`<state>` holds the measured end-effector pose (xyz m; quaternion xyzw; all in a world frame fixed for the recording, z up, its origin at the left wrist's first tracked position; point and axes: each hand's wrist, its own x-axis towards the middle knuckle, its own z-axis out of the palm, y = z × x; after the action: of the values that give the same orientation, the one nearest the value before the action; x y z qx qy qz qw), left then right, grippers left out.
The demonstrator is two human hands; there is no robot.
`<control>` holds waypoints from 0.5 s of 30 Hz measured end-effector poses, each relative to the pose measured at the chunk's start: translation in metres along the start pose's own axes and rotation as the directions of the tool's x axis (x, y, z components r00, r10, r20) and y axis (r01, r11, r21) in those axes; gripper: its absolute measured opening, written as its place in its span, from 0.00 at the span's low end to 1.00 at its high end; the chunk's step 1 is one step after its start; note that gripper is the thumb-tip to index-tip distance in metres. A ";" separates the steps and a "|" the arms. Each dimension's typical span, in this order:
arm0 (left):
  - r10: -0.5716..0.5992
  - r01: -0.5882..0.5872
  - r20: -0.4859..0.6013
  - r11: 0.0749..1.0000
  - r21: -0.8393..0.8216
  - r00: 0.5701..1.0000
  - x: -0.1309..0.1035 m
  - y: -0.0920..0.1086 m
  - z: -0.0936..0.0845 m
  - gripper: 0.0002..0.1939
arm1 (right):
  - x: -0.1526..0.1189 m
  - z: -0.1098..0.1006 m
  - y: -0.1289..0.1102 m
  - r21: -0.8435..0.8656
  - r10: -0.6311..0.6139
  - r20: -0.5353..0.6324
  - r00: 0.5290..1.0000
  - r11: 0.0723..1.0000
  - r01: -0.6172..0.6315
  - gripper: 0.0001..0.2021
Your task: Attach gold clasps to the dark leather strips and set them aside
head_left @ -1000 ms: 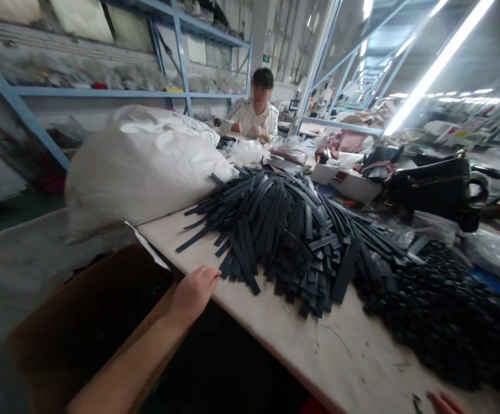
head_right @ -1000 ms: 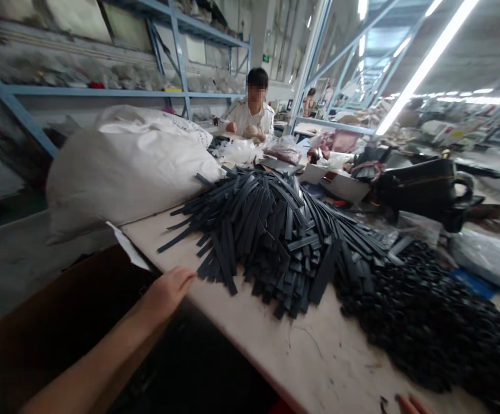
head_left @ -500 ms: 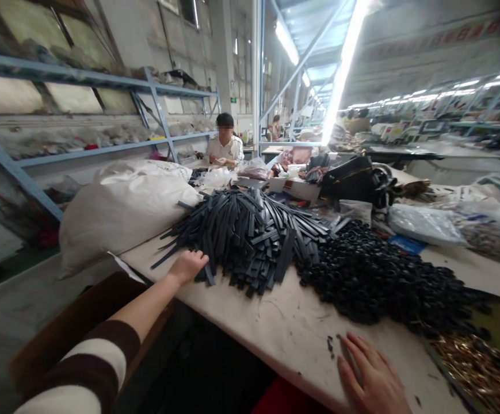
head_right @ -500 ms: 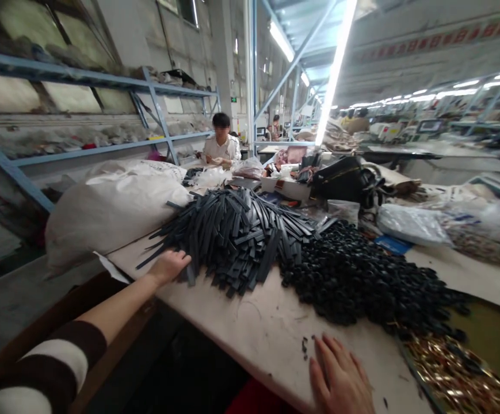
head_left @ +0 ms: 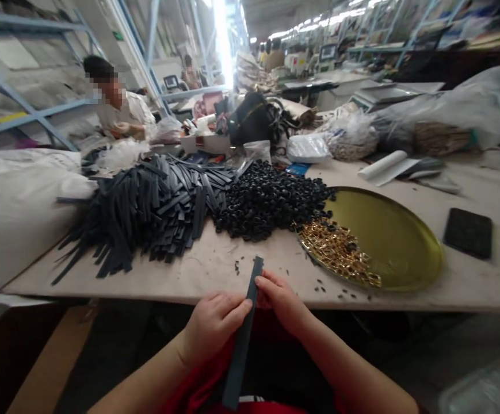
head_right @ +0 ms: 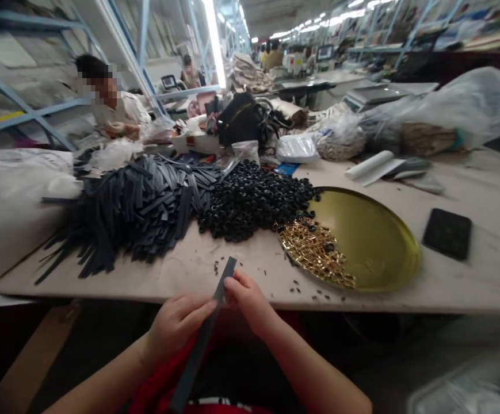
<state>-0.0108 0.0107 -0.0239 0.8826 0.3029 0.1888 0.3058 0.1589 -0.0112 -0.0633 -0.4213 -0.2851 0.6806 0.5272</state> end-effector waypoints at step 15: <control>-0.593 0.650 0.464 0.135 -0.748 0.658 0.080 0.012 0.060 0.16 | -0.001 -0.052 -0.009 0.055 0.114 -0.141 0.983 0.993 -0.107 0.16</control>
<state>0.0846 0.0297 -0.0484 0.3883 0.4871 0.1466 0.7684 0.2084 -0.0130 -0.0808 -0.4719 -0.2065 0.6832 0.5176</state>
